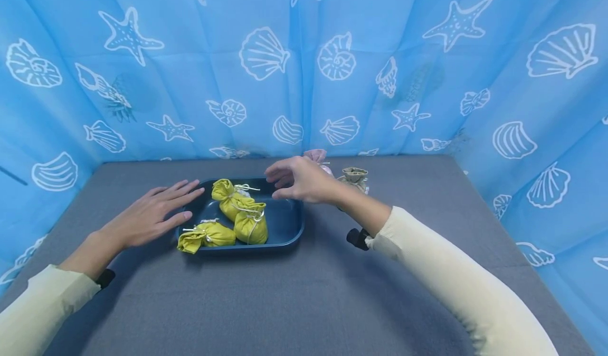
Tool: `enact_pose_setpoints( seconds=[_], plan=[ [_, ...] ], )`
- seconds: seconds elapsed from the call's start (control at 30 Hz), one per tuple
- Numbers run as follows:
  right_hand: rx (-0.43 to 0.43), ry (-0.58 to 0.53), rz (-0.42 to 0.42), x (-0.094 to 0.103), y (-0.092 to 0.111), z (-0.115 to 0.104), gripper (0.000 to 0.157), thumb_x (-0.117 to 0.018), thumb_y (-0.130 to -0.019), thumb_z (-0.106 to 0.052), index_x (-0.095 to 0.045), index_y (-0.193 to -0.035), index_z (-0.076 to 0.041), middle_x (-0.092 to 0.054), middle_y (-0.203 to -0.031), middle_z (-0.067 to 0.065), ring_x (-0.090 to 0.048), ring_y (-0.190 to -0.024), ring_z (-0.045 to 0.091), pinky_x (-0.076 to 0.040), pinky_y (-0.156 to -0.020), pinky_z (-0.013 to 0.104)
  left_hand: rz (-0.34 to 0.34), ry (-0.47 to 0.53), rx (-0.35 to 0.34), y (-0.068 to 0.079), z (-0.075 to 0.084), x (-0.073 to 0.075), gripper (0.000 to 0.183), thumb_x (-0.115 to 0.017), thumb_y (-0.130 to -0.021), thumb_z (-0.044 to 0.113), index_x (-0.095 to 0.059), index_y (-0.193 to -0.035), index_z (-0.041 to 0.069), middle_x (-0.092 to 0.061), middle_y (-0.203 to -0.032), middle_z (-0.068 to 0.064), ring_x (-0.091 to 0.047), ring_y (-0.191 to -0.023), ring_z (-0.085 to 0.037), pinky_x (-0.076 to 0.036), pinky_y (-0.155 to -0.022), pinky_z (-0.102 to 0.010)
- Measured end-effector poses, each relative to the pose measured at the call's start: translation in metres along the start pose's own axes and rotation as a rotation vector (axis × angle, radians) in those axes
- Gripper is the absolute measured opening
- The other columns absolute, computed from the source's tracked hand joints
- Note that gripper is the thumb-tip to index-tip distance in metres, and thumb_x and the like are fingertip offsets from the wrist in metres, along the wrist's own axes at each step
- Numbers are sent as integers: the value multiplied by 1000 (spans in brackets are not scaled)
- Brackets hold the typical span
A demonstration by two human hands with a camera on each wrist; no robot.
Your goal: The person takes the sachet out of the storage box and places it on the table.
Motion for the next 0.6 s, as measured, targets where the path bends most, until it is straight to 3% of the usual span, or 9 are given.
enact_pose_setpoints(
  seconds=[0.17,0.4,0.6],
  plan=[
    [-2,-23,-43,-10,-4,-5,47,-73,-80,-11,-56,-123,-5,-61,-118,10,-62,-102,17,-50,-85,32,-1,3,-3,0,-1,-1,58,-37,-97,49,-22,-148,27,-18,-153,-3,-20,-137,-33,-20,-102,-62],
    [-13,-85,-101,-23,-10,-11,51,-74,-78,-9,-54,-125,0,-59,-122,12,-59,-107,29,-48,-90,42,13,-3,-6,0,-1,-1,58,-37,-96,49,-22,-148,28,-19,-153,-2,-20,-137,-33,-21,-102,-62],
    [-9,-46,-131,-32,-15,-13,51,-75,-78,-12,-55,-124,-3,-57,-125,13,-61,-105,22,-49,-89,34,16,-3,11,0,1,-2,57,-41,-96,46,-23,-147,28,-20,-153,-1,-20,-138,-32,-21,-103,-60]
  ],
)
Point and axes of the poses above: each hand's wrist, its own y-axis away from the middle knuckle, its own x-axis out of the back of the hand, z = x × y, the point moved 1 cm from there along -y, towards the middle knuckle
